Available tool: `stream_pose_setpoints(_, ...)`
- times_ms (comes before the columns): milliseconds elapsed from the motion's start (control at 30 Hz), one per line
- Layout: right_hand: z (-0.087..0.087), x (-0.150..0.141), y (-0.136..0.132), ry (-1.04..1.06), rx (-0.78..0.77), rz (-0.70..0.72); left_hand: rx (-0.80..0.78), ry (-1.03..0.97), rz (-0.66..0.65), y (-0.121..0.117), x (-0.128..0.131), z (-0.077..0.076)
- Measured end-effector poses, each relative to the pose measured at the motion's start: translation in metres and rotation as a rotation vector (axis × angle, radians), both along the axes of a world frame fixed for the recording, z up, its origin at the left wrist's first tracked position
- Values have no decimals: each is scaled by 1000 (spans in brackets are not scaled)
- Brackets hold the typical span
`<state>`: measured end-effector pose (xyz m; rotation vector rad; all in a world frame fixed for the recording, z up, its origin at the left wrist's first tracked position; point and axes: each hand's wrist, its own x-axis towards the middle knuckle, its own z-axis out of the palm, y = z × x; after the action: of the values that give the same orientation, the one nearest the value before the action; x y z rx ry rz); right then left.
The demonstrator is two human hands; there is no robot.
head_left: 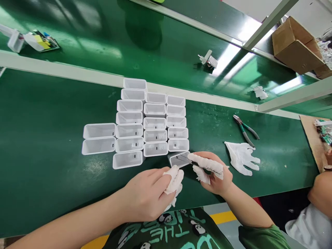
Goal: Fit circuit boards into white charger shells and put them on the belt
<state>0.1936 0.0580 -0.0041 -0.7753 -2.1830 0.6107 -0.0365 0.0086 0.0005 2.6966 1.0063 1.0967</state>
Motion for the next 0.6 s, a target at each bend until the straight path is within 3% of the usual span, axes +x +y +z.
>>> stream_pose_setpoints(600, 0, -1, -1, 1, -28, -1, 3, 1, 7, 0, 0, -1)
